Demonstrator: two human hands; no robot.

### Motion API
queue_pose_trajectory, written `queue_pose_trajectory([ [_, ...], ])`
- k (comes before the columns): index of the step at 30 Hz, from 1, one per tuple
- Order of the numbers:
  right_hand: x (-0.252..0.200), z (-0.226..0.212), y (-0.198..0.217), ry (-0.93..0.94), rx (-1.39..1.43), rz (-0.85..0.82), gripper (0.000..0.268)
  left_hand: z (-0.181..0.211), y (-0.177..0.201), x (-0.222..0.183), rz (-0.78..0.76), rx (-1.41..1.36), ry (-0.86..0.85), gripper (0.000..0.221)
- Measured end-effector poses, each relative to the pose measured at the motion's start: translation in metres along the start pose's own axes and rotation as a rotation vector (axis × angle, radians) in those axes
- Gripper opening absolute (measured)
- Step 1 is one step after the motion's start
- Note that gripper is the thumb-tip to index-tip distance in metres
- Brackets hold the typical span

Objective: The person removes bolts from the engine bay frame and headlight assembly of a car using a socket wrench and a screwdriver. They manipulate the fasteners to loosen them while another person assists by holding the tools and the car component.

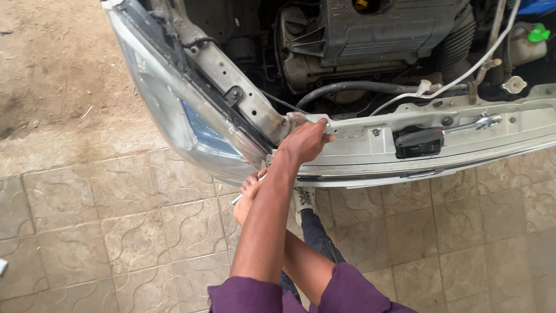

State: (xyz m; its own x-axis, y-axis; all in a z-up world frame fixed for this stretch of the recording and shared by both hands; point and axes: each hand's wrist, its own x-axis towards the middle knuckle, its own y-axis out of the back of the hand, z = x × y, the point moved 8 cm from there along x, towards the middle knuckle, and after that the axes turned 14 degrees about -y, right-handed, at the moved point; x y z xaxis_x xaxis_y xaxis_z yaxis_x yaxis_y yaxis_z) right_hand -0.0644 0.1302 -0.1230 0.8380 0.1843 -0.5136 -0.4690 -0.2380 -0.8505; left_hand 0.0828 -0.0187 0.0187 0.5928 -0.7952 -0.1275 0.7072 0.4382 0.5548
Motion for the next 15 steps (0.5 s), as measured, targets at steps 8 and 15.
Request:
queue_pose_trajectory([
  [8, 0.009, 0.000, 0.017, -0.044, 0.038, -0.059, 0.022, 0.005, 0.001, 0.001, 0.033, 0.022, -0.038, 0.039],
  [15, -0.017, -0.037, 0.048, 0.057, -0.308, 0.054, 0.021, -0.016, 0.002, -0.004, 0.258, -0.190, 0.180, 0.046],
])
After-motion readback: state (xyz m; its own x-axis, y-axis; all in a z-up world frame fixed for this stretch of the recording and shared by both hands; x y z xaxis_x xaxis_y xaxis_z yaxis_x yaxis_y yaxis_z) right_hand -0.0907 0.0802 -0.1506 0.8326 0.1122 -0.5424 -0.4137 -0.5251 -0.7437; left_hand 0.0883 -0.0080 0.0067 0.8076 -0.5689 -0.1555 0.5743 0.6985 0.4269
